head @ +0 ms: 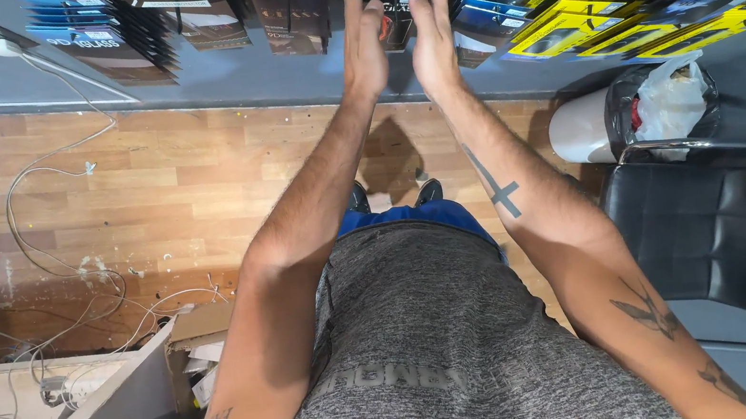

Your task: Organizing and rearranging screen protector boxes on a display wall and counter in a mobile repair shop.

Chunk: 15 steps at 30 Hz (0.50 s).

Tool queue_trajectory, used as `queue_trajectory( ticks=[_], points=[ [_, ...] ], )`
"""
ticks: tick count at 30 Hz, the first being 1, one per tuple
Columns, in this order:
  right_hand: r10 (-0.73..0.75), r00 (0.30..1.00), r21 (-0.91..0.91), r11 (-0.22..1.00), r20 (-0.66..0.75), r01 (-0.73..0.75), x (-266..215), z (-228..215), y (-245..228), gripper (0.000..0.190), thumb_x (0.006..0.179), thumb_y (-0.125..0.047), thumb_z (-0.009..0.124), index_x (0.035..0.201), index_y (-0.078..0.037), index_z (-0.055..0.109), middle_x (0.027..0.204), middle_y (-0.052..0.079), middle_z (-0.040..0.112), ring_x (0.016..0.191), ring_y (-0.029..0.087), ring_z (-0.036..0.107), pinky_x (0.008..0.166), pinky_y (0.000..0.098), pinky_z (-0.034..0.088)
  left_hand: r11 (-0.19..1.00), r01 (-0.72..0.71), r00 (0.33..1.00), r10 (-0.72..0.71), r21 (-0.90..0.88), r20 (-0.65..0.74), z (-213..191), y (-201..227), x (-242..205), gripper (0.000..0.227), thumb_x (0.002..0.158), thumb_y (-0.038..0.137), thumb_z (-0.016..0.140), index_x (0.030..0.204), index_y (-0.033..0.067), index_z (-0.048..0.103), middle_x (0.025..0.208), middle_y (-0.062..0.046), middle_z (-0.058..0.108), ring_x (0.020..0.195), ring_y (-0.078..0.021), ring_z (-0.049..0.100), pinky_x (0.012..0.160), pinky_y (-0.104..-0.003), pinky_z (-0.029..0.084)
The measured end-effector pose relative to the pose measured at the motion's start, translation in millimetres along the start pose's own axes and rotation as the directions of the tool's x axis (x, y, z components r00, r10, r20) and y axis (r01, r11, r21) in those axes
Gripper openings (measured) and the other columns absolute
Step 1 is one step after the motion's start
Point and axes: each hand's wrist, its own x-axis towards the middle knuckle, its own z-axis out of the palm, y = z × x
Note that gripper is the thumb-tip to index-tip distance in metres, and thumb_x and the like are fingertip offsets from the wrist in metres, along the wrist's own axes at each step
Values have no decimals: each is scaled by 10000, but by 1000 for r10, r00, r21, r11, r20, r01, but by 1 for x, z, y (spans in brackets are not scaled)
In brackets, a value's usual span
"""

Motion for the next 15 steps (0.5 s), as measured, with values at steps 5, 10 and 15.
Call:
queue_trajectory(
  ticks=[5, 10, 15],
  points=[
    [-1, 1000, -60, 998, -15, 0, -6, 2, -1, 573, 1033, -438, 385, 1477, -280, 58, 1575, 30, 4, 1486, 238, 8, 1216, 446, 8, 998, 17, 1000, -17, -54, 1, 2, 5, -7, 664, 900, 176, 303, 1487, 206, -6, 1582, -8, -37, 1311, -142, 214, 1085, -368, 303],
    [5, 1000, -26, 1000, -6, -5, -12, 4, -7, 591, 1039, -405, 411, 1478, -277, 37, 1575, 43, -19, 1486, 244, -11, 1214, 466, 17, 999, 31, 1000, -31, -22, -2, 1, 6, -10, 670, 891, 205, 288, 1480, 211, -29, 1578, -20, -67, 1485, -182, 65, 1125, -352, 310],
    [-13, 1000, -10, 1000, -8, 13, -15, 5, -14, 593, 1041, -269, 434, 1481, -243, 37, 1575, 67, 2, 1486, 233, 15, 1225, 435, 43, 996, 69, 998, -69, -49, 14, 2, 15, -14, 670, 891, 205, 302, 1475, 196, -26, 1569, -22, -76, 1484, -207, -16, 1203, -430, 157]
  ],
)
